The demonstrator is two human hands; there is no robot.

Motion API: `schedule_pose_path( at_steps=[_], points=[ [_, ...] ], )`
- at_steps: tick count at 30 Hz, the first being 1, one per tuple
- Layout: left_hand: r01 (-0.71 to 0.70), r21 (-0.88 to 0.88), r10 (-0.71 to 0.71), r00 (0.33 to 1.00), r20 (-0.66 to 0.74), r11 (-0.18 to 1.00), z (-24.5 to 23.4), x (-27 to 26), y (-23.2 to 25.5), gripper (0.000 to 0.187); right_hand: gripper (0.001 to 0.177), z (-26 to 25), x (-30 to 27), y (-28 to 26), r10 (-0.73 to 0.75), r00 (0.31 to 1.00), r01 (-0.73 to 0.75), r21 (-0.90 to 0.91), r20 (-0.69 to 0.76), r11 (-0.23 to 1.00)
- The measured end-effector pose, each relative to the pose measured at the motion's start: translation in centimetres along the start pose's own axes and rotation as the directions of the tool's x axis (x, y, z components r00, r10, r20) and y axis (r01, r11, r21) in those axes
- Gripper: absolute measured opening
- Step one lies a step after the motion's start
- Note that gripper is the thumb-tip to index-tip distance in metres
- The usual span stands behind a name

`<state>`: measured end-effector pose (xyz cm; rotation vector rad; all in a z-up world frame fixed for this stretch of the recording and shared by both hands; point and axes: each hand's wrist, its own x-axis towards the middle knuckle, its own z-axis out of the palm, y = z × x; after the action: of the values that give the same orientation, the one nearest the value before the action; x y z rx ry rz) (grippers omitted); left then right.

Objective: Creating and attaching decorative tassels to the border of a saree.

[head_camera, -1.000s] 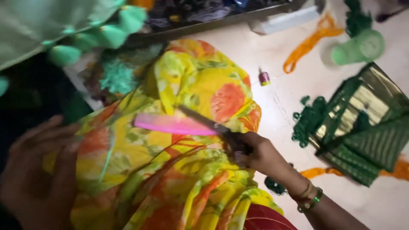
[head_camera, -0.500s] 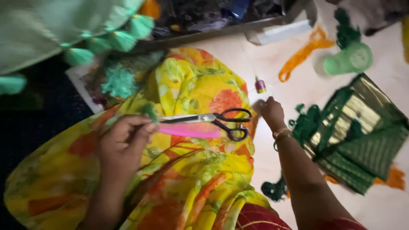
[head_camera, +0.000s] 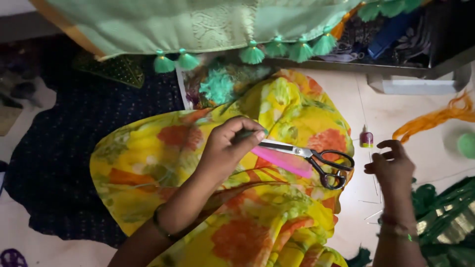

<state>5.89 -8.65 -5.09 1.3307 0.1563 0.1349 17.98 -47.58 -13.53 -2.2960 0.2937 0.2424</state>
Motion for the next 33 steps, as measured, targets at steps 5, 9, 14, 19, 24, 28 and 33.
schedule_pose_path(
  at_steps=[5,9,14,19,24,28,33],
  points=[
    [0.027,-0.109,-0.021,0.998,0.054,0.994,0.2,-0.6,0.9,0.008,0.023,-1.8,-7.0,-12.0,-0.171,0.981,0.118,0.431,0.088,0.895],
    [-0.08,-0.122,0.087,0.995,0.054,0.989,-0.1,-1.3,0.5,0.006,0.028,0.8,-11.3,-18.1,-0.499,0.854,0.398,0.431,0.147,0.81],
    [-0.05,-0.138,0.052,0.999,0.011,0.989,-0.2,-2.5,1.6,0.006,0.027,2.9,-14.9,-22.3,-0.785,0.606,0.779,0.1,0.132,0.619],
    [-0.059,-0.153,0.062,0.998,0.01,0.986,-0.8,-3.4,2.3,0.006,0.033,4.4,-16.1,-23.8,-0.889,0.42,0.906,-0.026,0.184,0.423],
    [-0.065,-0.174,0.069,0.998,0.016,0.983,-1.3,-3.6,2.3,0.008,0.027,5.3,-16.5,-23.9,-0.842,0.482,0.861,0.048,0.24,0.507],
    [-0.077,-0.159,0.081,0.997,0.015,0.984,-1.7,-3.8,2.2,0.008,0.024,5.5,-17.2,-24.6,-0.786,0.545,0.78,0.168,0.293,0.603],
    [-0.142,-0.116,0.146,0.989,0.026,0.983,-2.1,-4.0,2.5,0.007,0.017,5.5,-17.5,-24.7,-0.731,0.597,0.704,0.221,0.329,0.675]
  ],
)
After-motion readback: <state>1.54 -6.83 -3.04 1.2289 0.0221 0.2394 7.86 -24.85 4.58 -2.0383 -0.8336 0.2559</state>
